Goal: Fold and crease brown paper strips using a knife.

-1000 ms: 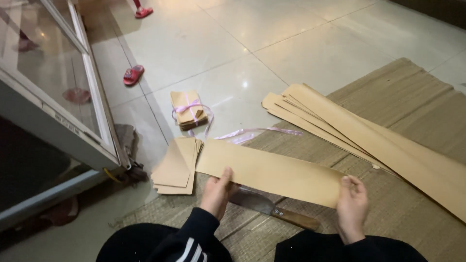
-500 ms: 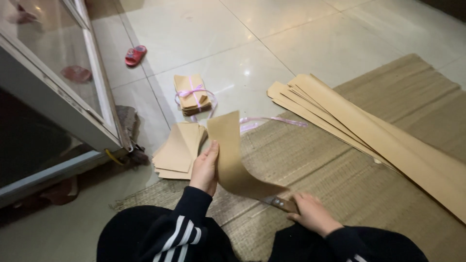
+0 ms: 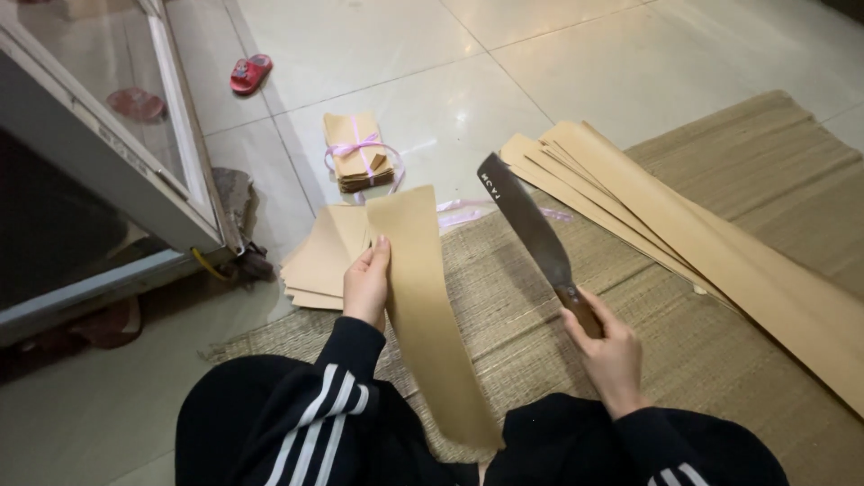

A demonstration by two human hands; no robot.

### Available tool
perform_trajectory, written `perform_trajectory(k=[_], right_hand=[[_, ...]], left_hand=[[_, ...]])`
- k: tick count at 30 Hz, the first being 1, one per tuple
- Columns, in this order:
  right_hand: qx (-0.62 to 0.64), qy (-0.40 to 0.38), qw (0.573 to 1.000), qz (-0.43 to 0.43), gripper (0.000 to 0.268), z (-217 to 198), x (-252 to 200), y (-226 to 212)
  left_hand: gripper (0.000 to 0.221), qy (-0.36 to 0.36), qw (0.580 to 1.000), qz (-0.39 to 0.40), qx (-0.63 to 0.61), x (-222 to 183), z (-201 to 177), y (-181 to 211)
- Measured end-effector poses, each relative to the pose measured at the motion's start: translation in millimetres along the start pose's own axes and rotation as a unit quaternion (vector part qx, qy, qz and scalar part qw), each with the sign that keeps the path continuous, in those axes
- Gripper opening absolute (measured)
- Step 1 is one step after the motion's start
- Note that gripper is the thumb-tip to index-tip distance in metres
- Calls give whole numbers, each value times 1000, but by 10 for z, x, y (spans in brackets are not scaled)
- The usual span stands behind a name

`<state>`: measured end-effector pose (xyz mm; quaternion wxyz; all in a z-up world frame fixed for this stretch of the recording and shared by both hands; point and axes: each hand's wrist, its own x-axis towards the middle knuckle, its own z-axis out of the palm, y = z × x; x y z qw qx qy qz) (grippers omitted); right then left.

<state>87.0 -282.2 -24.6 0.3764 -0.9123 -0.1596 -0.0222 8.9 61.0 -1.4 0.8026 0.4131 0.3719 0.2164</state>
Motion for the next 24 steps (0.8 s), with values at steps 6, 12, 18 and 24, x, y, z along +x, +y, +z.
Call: perform_trajectory(k=[6, 12, 18, 24], right_hand=[[-58, 99, 984, -139, 48, -13, -92, -186], [-73, 86, 984, -137, 51, 16, -100, -153], [-68, 100, 986, -116, 48, -25, -99, -237], [-71, 112, 983, -128, 45, 3, -108, -216]], left_hand=[[38, 25, 999, 14, -43, 116, -45, -74], [31, 13, 1000, 0, -5, 82, -18, -85], [33, -4, 1000, 14, 19, 177, -50, -188], [32, -17, 999, 11, 39, 88, -25, -115]])
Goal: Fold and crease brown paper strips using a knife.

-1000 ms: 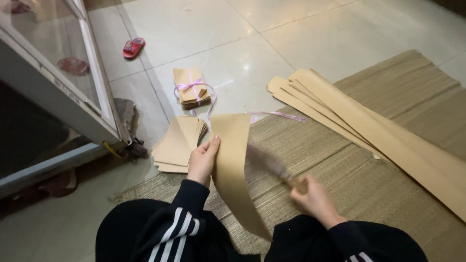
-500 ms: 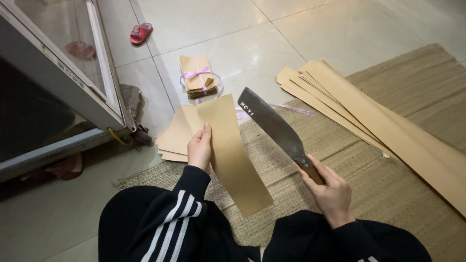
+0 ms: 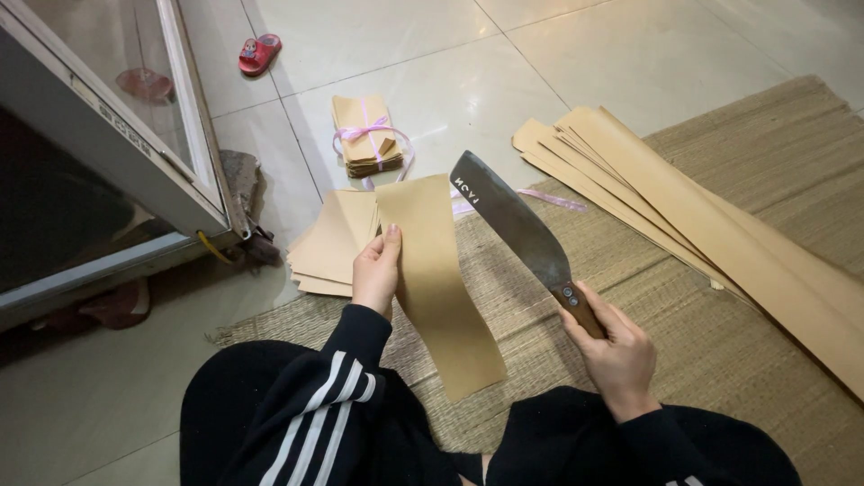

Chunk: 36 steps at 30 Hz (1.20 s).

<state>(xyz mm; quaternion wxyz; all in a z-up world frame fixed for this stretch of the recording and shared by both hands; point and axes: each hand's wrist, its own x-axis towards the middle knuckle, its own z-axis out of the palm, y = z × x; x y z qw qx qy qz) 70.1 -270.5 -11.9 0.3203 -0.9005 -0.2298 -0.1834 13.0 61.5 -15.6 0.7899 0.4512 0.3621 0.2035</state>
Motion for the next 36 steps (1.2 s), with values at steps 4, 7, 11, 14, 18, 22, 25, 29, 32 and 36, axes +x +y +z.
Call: perform_trajectory(k=[4, 7, 11, 14, 18, 22, 25, 29, 32, 36], right_hand=[[0, 13, 1000, -13, 46, 13, -4, 3], [-7, 8, 1000, -9, 46, 22, -16, 30], [-17, 7, 1000, -17, 49, 33, -23, 56], [-22, 6, 1000, -13, 48, 37, -31, 69], [-28, 5, 999, -25, 49, 30, -24, 63], [-30, -1, 999, -40, 52, 42, -25, 105], [-30, -27, 997, -69, 53, 62, -34, 157], [-49, -42, 988, -140, 54, 71, -26, 177], [-67, -33, 983, -167, 50, 65, -41, 158], [-53, -28, 988, -143, 49, 51, -34, 129]], left_hand=[[32, 8, 1000, -1, 2, -31, 14, 28], [31, 9, 1000, 11, 8, -44, 9, 36], [33, 13, 1000, 3, 17, -68, 27, 66], [35, 16, 1000, 2, 19, -81, 41, 81], [35, 16, 1000, 4, 21, -74, 41, 76], [32, 13, 999, 29, 28, 3, -12, -12], [32, 20, 998, 45, 42, 0, -28, -4], [36, 7, 989, 111, 98, 80, -73, -89], [26, -28, 981, 124, 149, -14, -16, -20], [33, -73, 965, 119, 223, -7, -8, -73]])
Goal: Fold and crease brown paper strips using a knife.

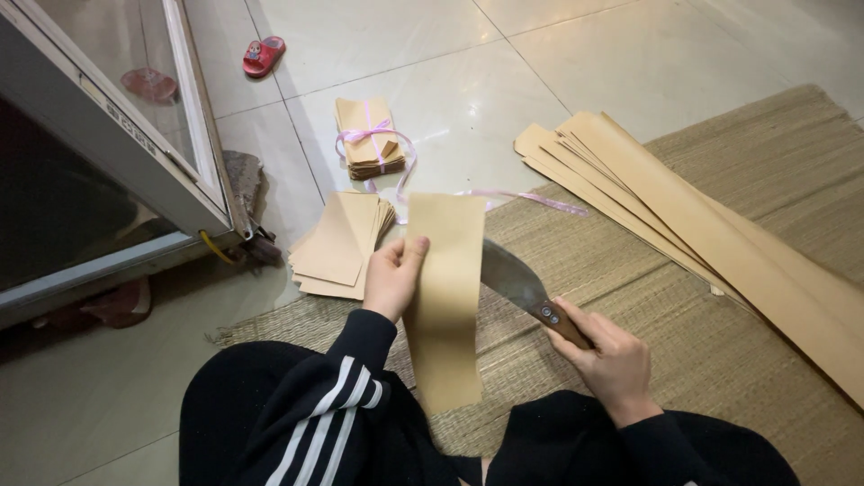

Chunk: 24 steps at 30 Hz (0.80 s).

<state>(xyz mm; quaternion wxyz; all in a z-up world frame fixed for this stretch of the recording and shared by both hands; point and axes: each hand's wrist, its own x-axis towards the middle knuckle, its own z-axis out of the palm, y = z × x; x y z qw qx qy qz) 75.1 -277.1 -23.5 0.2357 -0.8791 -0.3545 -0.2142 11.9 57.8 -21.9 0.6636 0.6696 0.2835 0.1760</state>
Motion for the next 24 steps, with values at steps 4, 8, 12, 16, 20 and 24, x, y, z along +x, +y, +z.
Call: perform_trajectory(k=[4, 8, 12, 16, 20, 24], right_hand=[[4, 6, 1000, 2, 46, -34, 34, -20], [14, 1, 1000, -4, 49, -41, 46, -13], [-6, 13, 1000, 24, 47, -18, 37, -29], [8, -12, 996, 84, 50, 36, -21, 62], [1, -84, 978, 192, 53, -49, 23, -57], [36, -136, 951, 277, 51, -85, 58, -192]], left_hand=[[33, -70, 997, 27, 3, -29, 24, 18], [35, -74, 995, 8, 70, -137, 33, 219], [35, -80, 992, 32, 88, -131, 51, 183], [44, -87, 991, 41, 98, -72, 82, -57], [49, -99, 988, 26, 112, -81, 111, -80], [49, -99, 987, 8, 127, -89, 109, -74]])
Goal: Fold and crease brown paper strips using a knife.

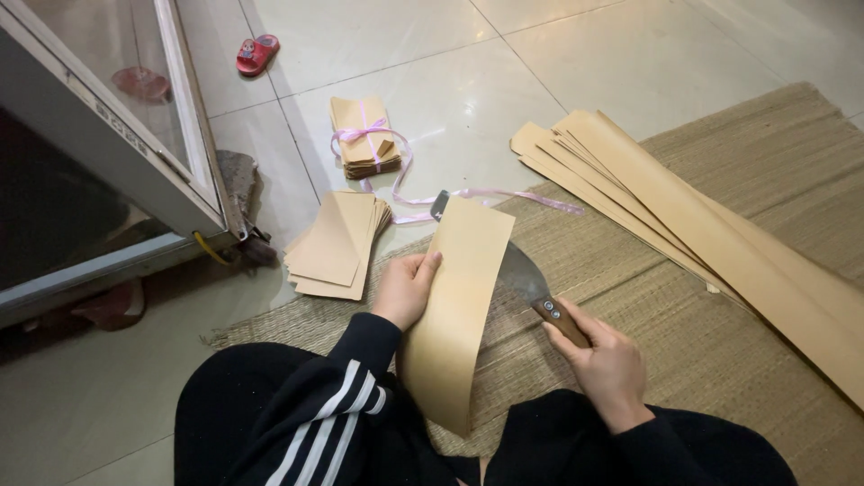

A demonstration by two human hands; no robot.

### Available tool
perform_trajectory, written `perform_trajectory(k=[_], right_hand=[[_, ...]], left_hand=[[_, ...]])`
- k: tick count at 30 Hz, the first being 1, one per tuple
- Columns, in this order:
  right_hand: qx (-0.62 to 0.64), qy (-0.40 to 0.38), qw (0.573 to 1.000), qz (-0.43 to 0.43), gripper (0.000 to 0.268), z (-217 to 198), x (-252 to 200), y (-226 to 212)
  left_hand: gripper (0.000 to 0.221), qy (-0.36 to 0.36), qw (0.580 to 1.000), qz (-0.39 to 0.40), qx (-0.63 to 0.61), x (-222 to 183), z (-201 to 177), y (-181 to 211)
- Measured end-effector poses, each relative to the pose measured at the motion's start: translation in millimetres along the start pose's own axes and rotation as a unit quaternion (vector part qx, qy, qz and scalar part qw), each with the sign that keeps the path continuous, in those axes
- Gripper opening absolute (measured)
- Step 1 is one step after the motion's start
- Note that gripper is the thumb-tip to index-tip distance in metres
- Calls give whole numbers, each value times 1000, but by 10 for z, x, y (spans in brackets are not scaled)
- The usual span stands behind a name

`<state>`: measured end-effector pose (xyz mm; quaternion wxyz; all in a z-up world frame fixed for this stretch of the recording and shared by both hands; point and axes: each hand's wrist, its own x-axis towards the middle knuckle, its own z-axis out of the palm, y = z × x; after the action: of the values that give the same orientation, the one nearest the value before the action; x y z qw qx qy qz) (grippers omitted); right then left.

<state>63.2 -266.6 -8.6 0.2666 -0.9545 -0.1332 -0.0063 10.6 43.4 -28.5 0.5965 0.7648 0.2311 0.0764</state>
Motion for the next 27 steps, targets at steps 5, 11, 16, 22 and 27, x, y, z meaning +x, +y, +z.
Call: perform_trajectory(k=[5, 11, 16, 22, 27], right_hand=[[23, -64, 994, 84, 50, -85, 25, -158], [71, -32, 974, 212, 53, -135, 323, 215], [49, -74, 983, 159, 54, 133, 291, 415], [-52, -99, 994, 17, 51, 542, 299, 598], [452, -194, 866, 90, 33, 627, -40, 72]], left_hand=[[42, -17, 999, -14, 31, 22, 79, -87], [37, -30, 997, -32, 67, 95, 207, -340], [35, -13, 996, -72, -46, 155, 243, -275], [38, -26, 958, -154, -240, 43, 246, -185], [35, -82, 948, -158, -265, -77, 272, -50]])
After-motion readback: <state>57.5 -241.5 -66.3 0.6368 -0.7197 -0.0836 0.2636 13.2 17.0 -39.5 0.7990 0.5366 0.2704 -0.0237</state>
